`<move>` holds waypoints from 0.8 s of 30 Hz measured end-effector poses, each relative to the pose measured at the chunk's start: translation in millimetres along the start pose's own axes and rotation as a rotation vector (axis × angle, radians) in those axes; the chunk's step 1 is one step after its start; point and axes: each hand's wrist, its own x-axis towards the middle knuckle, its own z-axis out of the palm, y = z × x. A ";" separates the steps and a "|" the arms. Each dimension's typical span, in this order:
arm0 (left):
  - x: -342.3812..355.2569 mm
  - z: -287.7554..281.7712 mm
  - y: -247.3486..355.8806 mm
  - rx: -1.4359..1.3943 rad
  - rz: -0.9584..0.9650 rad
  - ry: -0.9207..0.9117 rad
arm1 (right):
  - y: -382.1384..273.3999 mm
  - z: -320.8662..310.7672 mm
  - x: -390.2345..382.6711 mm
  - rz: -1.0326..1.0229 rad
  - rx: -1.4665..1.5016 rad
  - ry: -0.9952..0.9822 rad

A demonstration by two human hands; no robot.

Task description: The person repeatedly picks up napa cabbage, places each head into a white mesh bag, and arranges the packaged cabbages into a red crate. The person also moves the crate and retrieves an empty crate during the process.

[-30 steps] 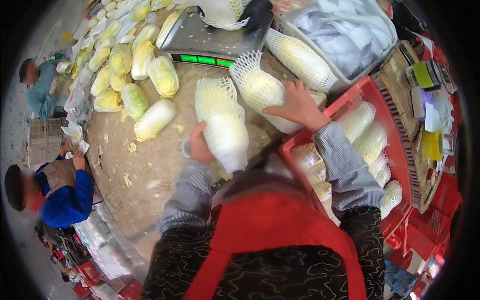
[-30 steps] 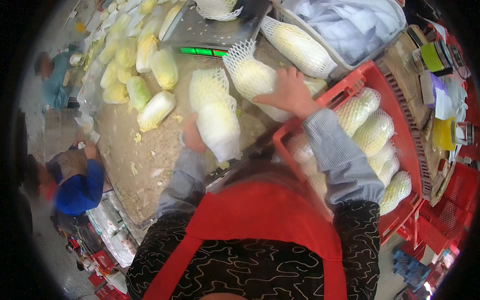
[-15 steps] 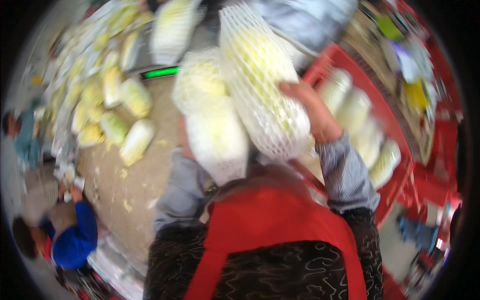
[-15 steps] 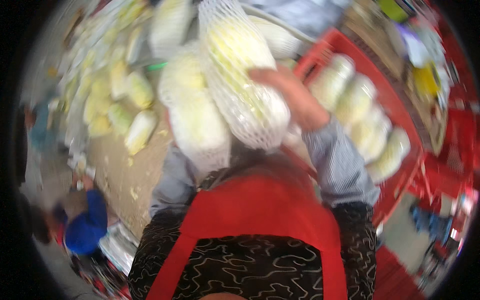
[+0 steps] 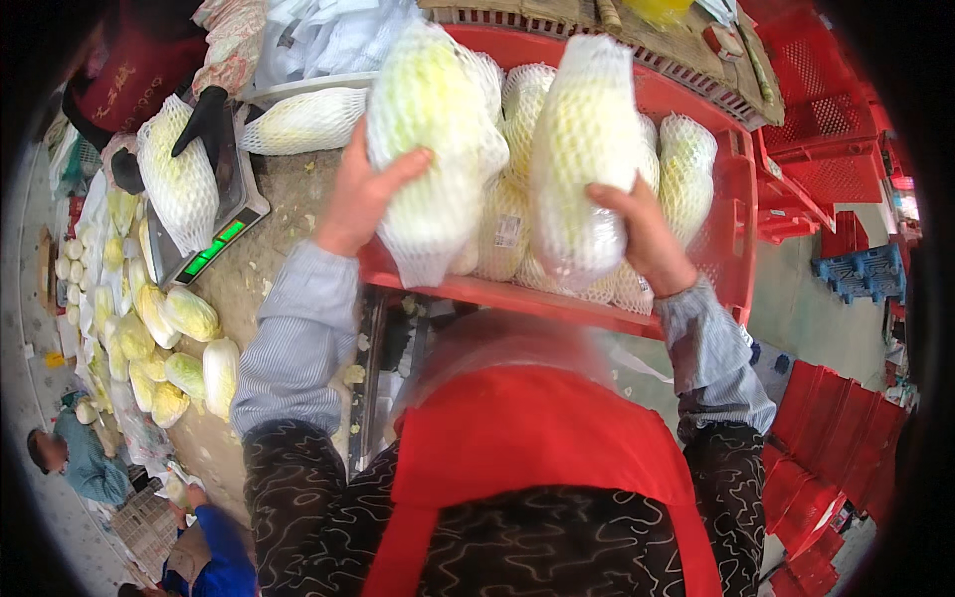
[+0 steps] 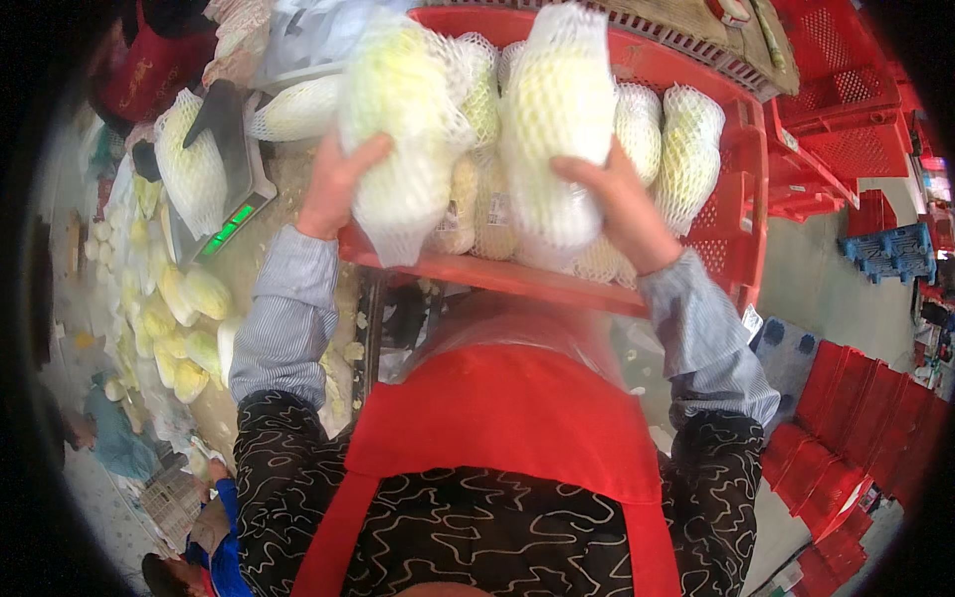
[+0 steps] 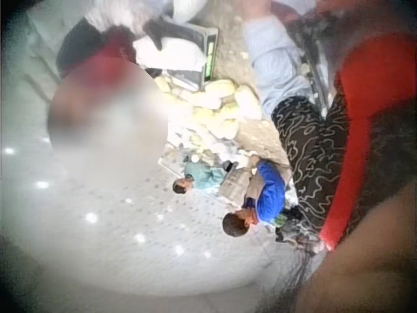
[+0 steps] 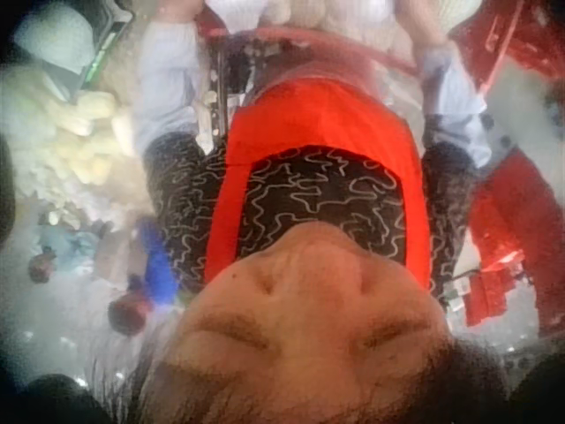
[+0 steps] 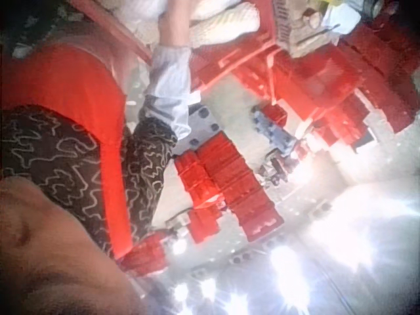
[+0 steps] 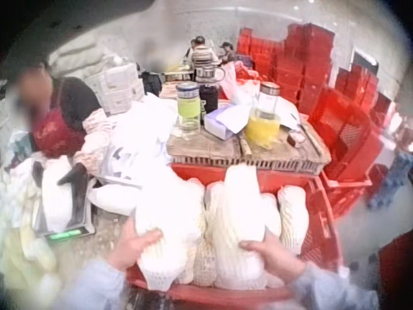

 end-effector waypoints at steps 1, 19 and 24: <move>0.4 12.3 -8.2 0.173 0.057 0.002 | 18.4 0.9 1.7 0.011 -0.022 -0.025; -73.5 -52.3 -19.7 0.642 0.030 1.091 | 10.7 15.5 36.1 0.026 -1.162 -0.190; -90.7 -95.1 -75.9 0.640 -0.258 1.219 | 0.3 121.4 116.7 -0.658 -0.924 -0.358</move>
